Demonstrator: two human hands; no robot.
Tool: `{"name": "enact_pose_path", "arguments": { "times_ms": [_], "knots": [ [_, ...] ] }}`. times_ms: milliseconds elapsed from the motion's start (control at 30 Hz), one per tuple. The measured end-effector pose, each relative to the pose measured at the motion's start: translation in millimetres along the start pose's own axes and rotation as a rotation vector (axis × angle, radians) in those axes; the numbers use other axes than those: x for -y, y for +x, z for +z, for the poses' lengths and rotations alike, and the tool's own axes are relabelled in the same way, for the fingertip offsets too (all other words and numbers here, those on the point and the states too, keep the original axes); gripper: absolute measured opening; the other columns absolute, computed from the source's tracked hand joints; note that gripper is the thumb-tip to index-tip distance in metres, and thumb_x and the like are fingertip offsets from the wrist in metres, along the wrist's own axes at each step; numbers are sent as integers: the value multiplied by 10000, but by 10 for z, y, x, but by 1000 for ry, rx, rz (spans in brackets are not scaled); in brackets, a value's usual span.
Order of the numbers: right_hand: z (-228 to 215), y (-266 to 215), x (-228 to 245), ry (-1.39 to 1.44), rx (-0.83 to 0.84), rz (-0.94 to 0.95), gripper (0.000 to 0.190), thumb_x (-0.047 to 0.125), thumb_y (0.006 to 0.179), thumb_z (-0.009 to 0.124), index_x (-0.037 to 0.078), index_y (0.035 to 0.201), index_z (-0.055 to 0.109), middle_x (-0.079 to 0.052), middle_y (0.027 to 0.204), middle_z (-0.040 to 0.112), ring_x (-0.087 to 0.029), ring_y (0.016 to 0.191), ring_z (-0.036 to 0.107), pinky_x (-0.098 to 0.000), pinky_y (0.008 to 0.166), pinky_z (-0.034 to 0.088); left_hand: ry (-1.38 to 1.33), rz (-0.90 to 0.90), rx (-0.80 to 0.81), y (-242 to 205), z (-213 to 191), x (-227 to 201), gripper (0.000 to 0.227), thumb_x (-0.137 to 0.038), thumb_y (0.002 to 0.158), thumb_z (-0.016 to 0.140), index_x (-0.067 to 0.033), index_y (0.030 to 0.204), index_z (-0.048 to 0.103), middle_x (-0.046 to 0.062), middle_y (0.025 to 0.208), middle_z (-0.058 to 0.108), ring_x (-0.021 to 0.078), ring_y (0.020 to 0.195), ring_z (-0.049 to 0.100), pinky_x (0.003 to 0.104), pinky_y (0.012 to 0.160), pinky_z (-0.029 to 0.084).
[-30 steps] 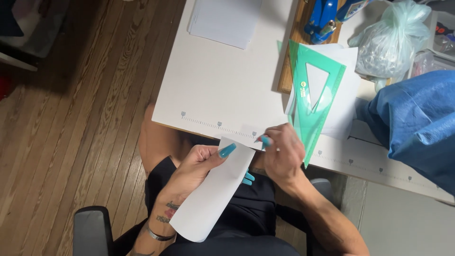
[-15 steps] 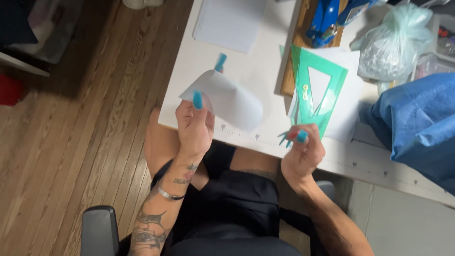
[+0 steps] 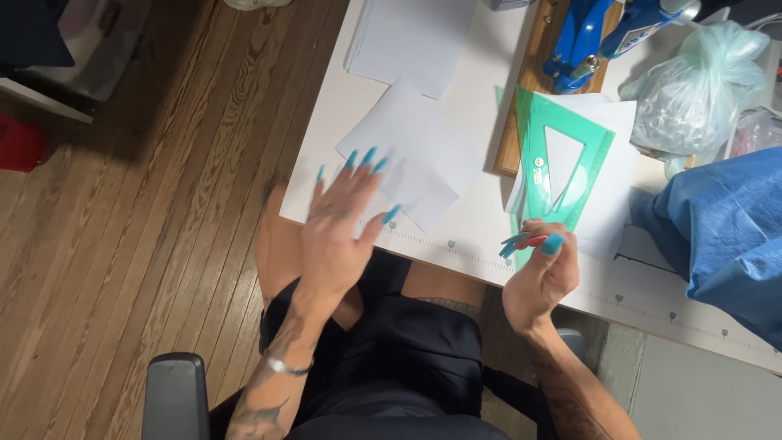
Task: Folding and aligning paper components using a triangle ruler on a workshop table
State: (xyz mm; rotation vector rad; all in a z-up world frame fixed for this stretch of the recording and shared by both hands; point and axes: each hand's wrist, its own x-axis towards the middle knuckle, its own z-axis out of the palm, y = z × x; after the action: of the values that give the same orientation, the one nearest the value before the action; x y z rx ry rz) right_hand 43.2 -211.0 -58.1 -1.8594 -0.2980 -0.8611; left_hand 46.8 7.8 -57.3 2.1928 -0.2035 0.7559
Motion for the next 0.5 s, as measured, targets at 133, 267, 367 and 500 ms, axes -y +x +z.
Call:
{"name": "enact_pose_path", "arguments": {
  "times_ms": [133, 267, 367, 500],
  "knots": [
    [-129, 196, 103, -210, -19, -49, 419, 296, 972, 328, -6, 737, 499, -75, 627, 518, -263, 651, 548, -385, 671, 469, 168, 174, 348, 79, 317, 132, 428, -326, 812, 570, -224, 1223, 503, 17, 1332, 412, 270, 1199, 414, 544, 984, 237],
    [-554, 430, 558, -529, 225, 70, 226, 132, 1009, 357, -41, 925, 476, -155, 861, 494, -272, 795, 506, -344, 664, 397, -71, 281, 611, 244, 49, 236, 280, -166, 833, 547, -147, 1111, 579, 22, 1273, 465, 221, 1251, 345, 498, 1058, 140],
    [-971, 194, 285, -363, 268, 774, 174, 178, 924, 444, 31, 1002, 498, -83, 755, 521, -127, 664, 543, -258, 580, 528, -11, 253, 418, 314, -133, 192, 353, -233, 881, 520, -177, 1225, 463, 30, 1293, 452, 284, 1235, 420, 466, 1075, 303],
    [-974, 146, 426, -249, 258, 1208, 214, 164, 891, 427, 45, 1038, 526, -91, 952, 581, -142, 864, 587, -300, 622, 504, 189, 293, 416, 315, -135, 316, 311, -193, 851, 574, -108, 1150, 575, 65, 1225, 529, 236, 1136, 505, 404, 1026, 337]
  ]
}}
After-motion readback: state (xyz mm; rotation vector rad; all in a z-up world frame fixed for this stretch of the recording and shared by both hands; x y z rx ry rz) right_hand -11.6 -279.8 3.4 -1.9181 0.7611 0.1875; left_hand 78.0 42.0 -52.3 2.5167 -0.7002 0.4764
